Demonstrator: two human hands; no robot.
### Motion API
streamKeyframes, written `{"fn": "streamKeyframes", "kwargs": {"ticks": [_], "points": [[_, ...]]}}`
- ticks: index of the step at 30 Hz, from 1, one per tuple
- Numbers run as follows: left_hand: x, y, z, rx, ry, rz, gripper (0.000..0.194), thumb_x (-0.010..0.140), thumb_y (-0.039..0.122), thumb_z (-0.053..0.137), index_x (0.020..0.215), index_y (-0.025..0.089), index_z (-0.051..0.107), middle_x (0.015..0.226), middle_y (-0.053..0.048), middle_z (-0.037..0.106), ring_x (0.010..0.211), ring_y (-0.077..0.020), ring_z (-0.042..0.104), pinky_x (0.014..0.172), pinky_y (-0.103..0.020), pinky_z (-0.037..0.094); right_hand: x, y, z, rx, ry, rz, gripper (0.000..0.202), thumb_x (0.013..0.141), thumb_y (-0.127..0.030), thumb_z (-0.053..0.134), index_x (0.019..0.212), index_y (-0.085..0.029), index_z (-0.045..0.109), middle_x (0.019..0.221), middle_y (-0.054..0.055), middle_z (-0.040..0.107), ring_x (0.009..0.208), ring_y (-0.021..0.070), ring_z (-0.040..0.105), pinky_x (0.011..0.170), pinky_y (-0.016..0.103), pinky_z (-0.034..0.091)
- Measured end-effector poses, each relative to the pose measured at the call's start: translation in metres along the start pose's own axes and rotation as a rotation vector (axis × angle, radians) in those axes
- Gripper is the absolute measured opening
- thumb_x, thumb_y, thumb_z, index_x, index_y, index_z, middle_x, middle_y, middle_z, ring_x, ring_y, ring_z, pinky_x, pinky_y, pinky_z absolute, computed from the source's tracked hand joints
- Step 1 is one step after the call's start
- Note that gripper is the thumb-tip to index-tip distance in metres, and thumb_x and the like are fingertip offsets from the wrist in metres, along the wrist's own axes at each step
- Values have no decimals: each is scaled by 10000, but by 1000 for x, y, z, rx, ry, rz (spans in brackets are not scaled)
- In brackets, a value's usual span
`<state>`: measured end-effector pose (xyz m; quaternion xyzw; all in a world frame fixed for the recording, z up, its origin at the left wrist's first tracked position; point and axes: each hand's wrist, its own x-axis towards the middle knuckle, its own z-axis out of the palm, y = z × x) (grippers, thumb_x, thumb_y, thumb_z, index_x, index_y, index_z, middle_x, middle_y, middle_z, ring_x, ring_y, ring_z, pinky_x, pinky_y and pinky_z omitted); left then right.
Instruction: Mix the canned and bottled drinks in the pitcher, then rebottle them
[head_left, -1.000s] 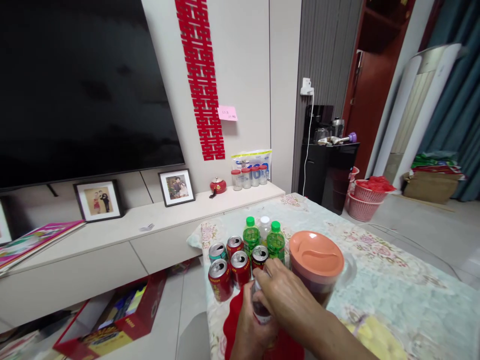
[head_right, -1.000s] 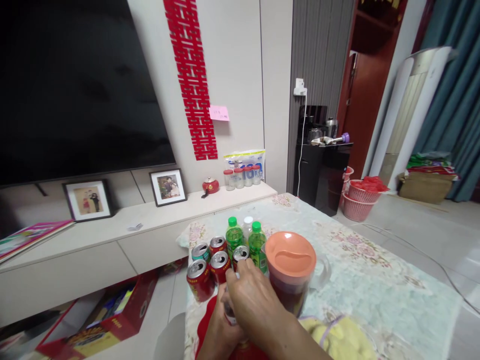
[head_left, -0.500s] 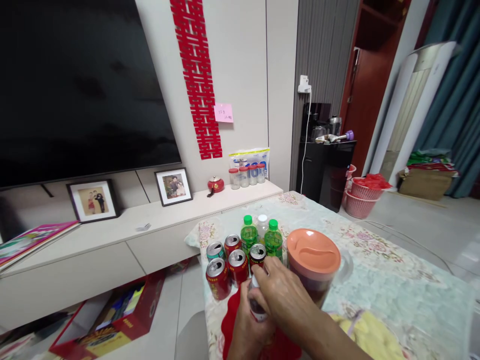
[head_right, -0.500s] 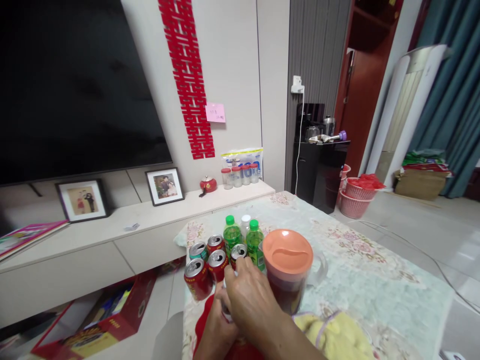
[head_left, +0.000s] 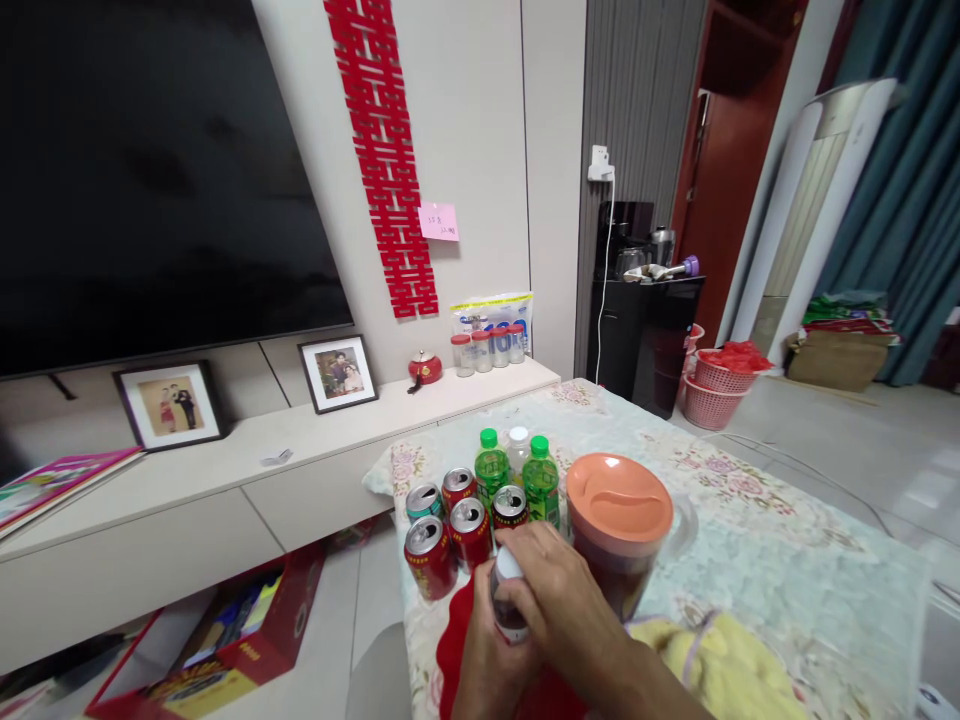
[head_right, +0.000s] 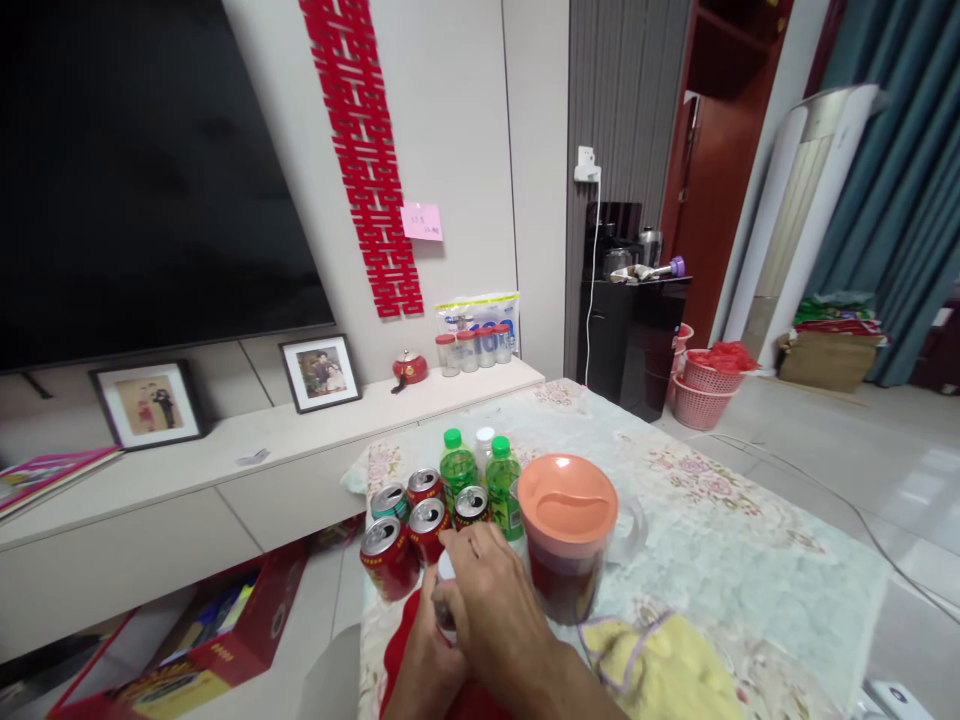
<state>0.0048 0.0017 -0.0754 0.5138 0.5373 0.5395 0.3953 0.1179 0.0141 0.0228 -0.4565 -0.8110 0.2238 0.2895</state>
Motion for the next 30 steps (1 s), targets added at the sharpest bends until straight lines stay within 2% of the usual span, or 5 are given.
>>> {"fn": "streamKeyframes", "kwargs": {"ticks": [4,11,22,27,30], "points": [[1,-11,-2,10,17,16,528,649,339,745,1122,239,533,950,-36,734,794,-227,711,690,-295,557,1,13,2,275,43,55,484,809,-176,649,1286,-110,702,1235,146,716,1172,284,638,1054,413,486],[3,-19,-4,63,-17,38,489,711,344,721,1146,219,535,1047,-78,732,970,-271,730,856,-347,583,7,32,7,719,-108,70,517,804,-335,708,1293,-177,657,1213,90,777,1071,266,717,941,377,544],[1,-5,-10,154,-15,-11,529,687,358,716,1155,213,517,1091,-130,723,951,-287,726,823,-364,571,-2,9,23,422,138,161,341,814,-266,600,1137,-190,676,1016,61,780,914,226,701,851,343,535],[3,-1,-11,85,-5,5,494,649,334,752,1071,260,507,1064,-67,730,964,-267,717,858,-358,572,-24,9,17,366,167,165,578,830,-236,620,1392,-106,573,1468,195,631,1379,315,550,1170,468,409],[1,1,-9,84,4,1,537,622,311,788,1077,258,508,995,-24,722,882,-239,702,821,-347,572,-60,19,2,204,283,58,437,934,-220,551,1358,-123,588,1410,196,663,1320,288,594,1126,460,468]]}}
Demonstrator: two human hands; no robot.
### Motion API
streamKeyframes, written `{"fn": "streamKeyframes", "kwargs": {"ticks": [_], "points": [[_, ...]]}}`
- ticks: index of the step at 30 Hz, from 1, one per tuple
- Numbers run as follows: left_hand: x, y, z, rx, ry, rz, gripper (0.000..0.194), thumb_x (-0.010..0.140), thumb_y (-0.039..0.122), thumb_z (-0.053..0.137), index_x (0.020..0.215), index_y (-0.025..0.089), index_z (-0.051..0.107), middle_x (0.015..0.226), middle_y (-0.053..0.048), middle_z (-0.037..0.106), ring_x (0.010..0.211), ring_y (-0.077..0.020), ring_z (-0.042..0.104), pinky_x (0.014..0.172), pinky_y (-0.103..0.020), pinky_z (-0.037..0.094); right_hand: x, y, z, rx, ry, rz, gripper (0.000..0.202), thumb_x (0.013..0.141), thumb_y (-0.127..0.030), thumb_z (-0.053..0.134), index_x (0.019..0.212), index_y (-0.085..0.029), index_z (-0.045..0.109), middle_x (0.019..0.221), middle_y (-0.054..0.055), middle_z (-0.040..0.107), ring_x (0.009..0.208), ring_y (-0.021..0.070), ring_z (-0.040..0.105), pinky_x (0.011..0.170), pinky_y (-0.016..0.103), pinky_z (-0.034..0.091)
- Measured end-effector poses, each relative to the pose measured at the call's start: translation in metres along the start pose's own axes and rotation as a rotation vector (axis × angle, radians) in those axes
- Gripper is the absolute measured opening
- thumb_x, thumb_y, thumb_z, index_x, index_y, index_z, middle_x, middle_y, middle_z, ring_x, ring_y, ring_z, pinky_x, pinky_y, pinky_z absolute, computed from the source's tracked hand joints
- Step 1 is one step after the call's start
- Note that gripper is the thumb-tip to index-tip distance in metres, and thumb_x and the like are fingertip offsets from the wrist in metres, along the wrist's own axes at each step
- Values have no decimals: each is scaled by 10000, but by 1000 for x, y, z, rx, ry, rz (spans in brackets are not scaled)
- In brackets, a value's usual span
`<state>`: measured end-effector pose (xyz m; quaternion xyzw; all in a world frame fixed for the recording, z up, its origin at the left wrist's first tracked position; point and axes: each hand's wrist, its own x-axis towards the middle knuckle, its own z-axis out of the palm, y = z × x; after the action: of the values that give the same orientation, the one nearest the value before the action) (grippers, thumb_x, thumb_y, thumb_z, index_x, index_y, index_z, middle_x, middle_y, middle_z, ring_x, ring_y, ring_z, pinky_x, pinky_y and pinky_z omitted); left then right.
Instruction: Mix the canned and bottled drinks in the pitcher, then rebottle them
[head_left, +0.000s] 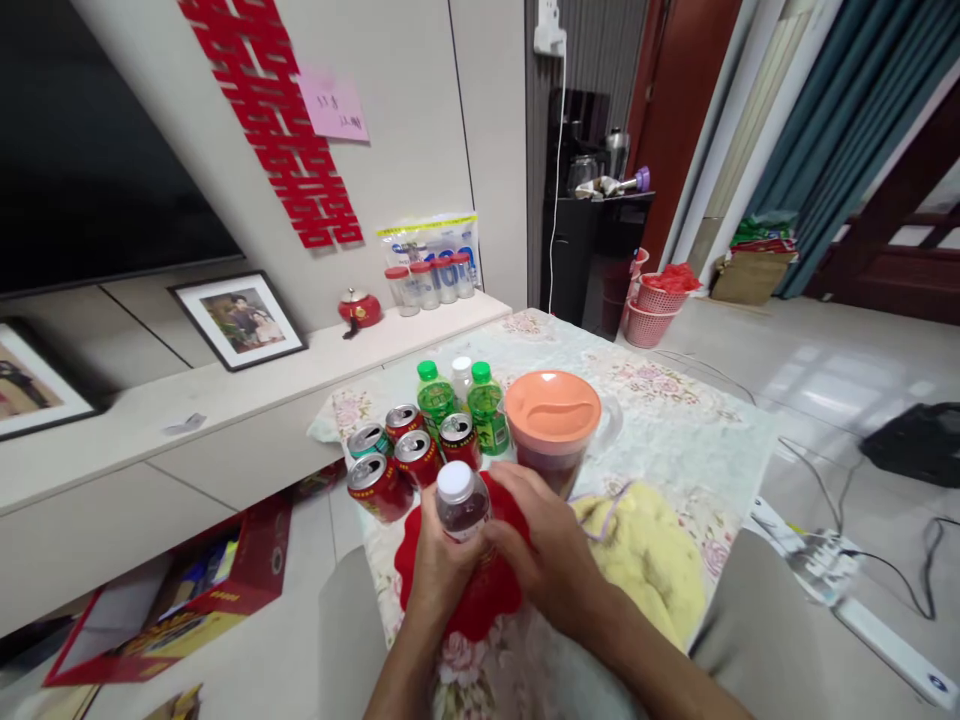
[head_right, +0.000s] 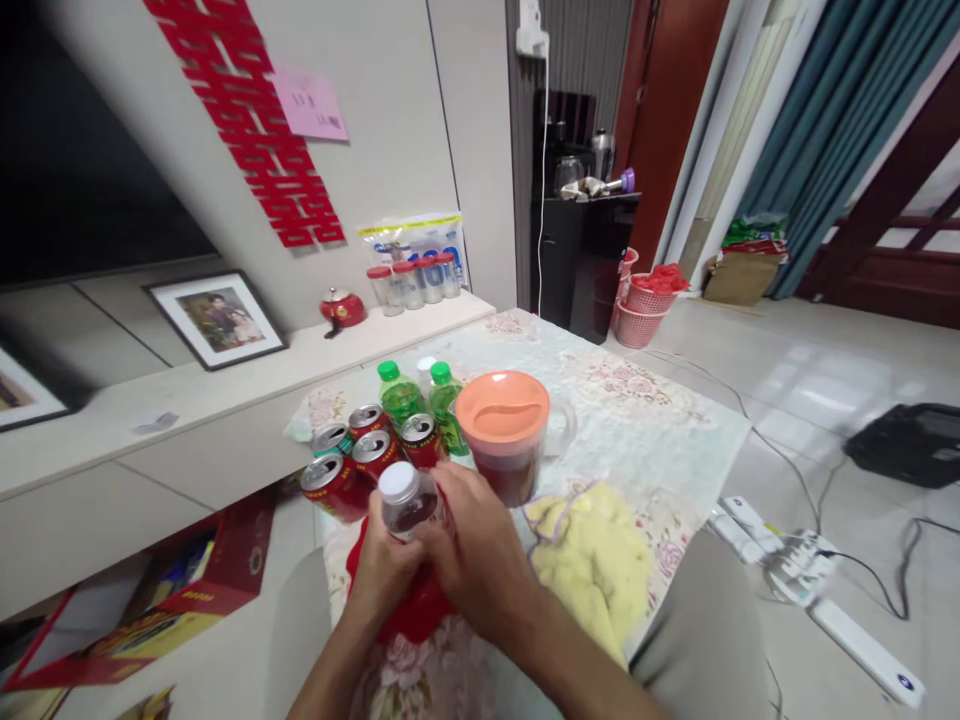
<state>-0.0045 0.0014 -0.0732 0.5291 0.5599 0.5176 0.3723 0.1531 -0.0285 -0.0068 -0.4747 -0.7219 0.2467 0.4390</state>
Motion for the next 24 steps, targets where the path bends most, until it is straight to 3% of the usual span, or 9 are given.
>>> {"fn": "streamKeyframes", "kwargs": {"ticks": [3,6,8,10,13,16,19,24], "points": [[-1,4,1,7,12,-19,600,588,340,831,1097,239,530,1008,-24,723,912,-240,707,853,-357,570,-38,24,-32,-289,154,-53,264,1007,-221,487,1211,-199,654,1152,143,757,1115,290,671,995,492,539],[-3,8,1,-28,11,-33,652,568,340,846,1133,233,538,1040,-28,732,937,-241,715,871,-364,571,-75,60,-53,-688,171,133,365,953,-350,596,1273,-190,664,1331,209,688,1346,478,503,1021,738,434],[-6,9,0,-40,-11,-42,639,596,319,843,1152,237,539,1029,-19,739,918,-231,719,859,-357,574,-94,81,-57,-773,82,259,492,911,-387,630,1360,-187,639,1416,247,624,1290,499,536,873,688,536],[-11,10,1,-51,-28,-42,627,621,298,843,1170,236,545,1036,-21,744,922,-229,722,861,-356,576,-108,91,-57,-768,-2,287,499,863,-230,590,1355,-220,670,1330,218,668,1144,443,631,807,620,575],[-18,9,2,-106,-41,-38,684,606,298,862,1206,215,543,1103,-56,747,978,-251,729,888,-378,580,-114,84,-57,-548,-82,252,554,813,-89,520,1288,-283,732,1229,129,718,1106,329,691,901,502,590],[-25,5,5,-148,-61,-53,740,583,323,873,1226,191,530,1136,-84,740,1013,-278,731,901,-405,585,-107,66,-62,-267,-80,199,473,859,-111,509,1206,-304,766,1159,72,766,1088,261,731,906,397,602],[-28,3,7,-118,-81,-66,757,591,315,869,1249,175,522,1171,-107,725,1050,-289,723,923,-414,580,-97,51,-63,-92,48,89,379,890,-142,534,1137,-312,767,1140,51,781,1083,245,744,889,355,607],[-33,1,11,-91,-62,-8,710,612,308,880,1233,169,568,1205,-147,731,1095,-308,715,942,-411,582,-68,19,-43,-46,266,-33,468,901,-89,521,1276,-319,680,1302,80,691,1231,262,667,999,405,558]]}}
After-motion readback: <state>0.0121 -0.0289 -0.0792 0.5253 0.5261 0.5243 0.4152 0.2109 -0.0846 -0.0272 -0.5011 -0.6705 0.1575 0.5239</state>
